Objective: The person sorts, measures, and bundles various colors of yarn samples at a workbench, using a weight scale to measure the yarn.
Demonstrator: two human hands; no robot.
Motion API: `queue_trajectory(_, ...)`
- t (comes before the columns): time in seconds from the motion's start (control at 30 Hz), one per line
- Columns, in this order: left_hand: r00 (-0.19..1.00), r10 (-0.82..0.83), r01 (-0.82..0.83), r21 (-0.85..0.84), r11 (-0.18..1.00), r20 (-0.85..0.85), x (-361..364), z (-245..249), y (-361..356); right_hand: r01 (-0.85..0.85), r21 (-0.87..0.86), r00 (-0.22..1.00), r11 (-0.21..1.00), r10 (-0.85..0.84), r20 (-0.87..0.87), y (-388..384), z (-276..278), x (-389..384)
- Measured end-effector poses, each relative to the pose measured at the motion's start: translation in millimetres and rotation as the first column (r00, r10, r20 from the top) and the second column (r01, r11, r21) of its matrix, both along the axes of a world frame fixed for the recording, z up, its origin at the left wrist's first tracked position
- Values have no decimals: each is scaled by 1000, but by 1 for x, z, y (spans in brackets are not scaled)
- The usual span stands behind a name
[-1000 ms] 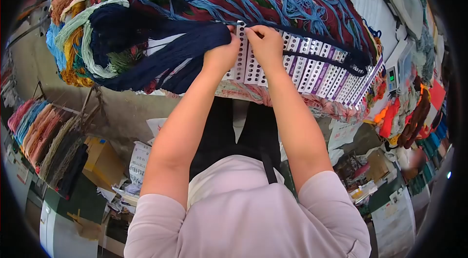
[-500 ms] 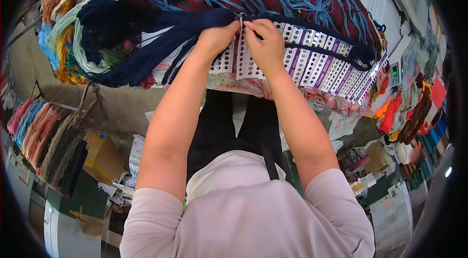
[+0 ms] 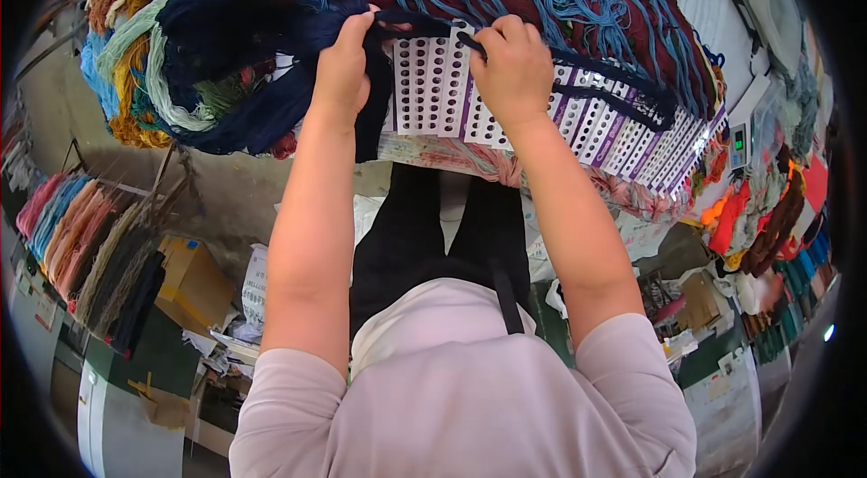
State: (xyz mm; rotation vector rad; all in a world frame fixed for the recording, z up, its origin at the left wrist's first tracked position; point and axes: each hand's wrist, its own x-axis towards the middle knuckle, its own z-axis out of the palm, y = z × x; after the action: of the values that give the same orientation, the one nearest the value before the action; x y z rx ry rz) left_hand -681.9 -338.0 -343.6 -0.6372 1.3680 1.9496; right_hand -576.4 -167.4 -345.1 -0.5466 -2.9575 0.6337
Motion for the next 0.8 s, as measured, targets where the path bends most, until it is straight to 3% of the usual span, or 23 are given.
queue_trajectory(0.03, 995, -98, 99, 136, 986, -14, 1, 0, -2, -59, 28, 994, 998, 61, -87, 3, 2, -2)
queue_trajectory(0.07, 995, -98, 98, 141, 985, -13, 3, 2, 0, -117, 62, 977, 991, 126, -170, 6, 4, -3)
queue_trajectory(0.13, 995, -95, 86, 263, 961, 22, 7, 4, 4, -134, 22, 979, 991, 135, -151, 7, 10, 0)
queue_trajectory(0.17, 995, -92, 80, 292, 953, 26, 8, 4, 8, -102, -85, 988, 991, 91, -124, 8, 15, 1)
queue_trajectory(0.33, 988, -124, 143, 259, 955, -87, 12, 10, 21, -21, -376, 999, 926, 8, -34, 16, 22, 7)
queue_trajectory(0.4, 979, -97, 136, 226, 965, -178, 11, 15, 20, -21, -395, 999, 919, 8, -36, 17, 21, 9)
queue_trajectory(0.5, 996, -5, 39, 381, 924, -90, 8, 21, 17, 12, -444, 1000, 896, 2, 30, 16, 21, 7)
queue_trajectory(0.57, 977, -141, 189, 351, 917, -159, 9, 14, 18, 62, -523, 998, 850, -47, 41, 16, 21, 5)
queue_trajectory(0.6, 932, -228, 321, 354, 879, -281, 12, 9, 22, 61, -523, 998, 850, -47, 41, 16, 22, 4)
queue_trajectory(0.67, 858, -401, 489, 268, 830, -322, 19, 4, 36, -36, -596, 986, 802, -67, -150, 14, 27, 1)
queue_trajectory(0.7, 760, -520, 600, 112, 792, -390, 20, 2, 41, -2, -651, 984, 759, -116, -138, 12, 30, 1)
queue_trajectory(0.77, 362, -696, 569, -444, 692, -620, 20, -3, 46, -7, -604, 977, 797, -125, -176, 13, 19, 0)
queue_trajectory(0.8, 419, -629, 517, -396, 758, -655, 24, -8, 48, -9, -555, 968, 832, -132, -214, 15, 15, 0)
